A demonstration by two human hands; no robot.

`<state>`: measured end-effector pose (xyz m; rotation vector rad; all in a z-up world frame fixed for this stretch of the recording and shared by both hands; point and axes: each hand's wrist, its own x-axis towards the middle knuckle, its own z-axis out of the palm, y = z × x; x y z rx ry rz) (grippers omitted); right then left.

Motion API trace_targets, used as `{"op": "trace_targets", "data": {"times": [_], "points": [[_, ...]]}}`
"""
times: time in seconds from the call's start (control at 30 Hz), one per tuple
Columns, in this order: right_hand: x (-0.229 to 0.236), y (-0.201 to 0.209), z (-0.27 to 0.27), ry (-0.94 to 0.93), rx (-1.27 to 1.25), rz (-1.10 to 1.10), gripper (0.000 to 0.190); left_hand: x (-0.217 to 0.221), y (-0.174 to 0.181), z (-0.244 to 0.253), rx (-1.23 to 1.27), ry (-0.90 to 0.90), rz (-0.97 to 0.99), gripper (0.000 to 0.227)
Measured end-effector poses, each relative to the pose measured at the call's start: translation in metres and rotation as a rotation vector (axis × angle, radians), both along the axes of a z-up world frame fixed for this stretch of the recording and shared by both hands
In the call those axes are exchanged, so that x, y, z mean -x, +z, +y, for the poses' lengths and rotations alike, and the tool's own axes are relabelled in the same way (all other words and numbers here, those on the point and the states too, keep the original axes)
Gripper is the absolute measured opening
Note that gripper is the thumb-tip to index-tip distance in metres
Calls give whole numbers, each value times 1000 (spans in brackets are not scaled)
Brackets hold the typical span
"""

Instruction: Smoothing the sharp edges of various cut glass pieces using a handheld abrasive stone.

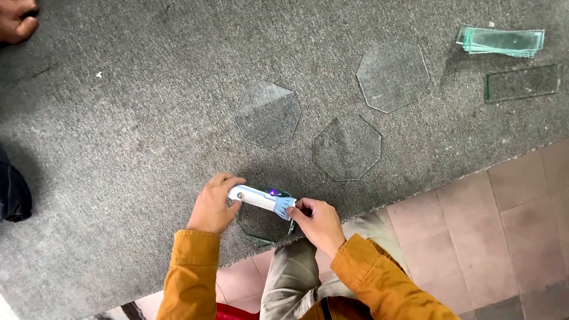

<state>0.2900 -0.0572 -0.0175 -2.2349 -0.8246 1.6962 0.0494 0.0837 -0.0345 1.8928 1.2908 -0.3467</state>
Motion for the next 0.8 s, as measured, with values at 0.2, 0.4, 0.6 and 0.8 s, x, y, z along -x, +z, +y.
{"op": "trace_targets", "data": {"times": [0.2, 0.4, 0.6, 0.8], "points": [[0, 1, 1, 7, 0, -6, 29, -1, 5, 0, -10, 36, -31, 54], [-3, 0, -3, 38, -33, 0, 37, 4, 3, -1, -16, 47, -67, 56], [-12, 4, -4, -22, -138, 15, 21, 5, 14, -2, -16, 39, -48, 55], [-9, -13, -17, 82, -268, -67, 39, 1, 17, -10, -85, 286, -136, 60]]}}
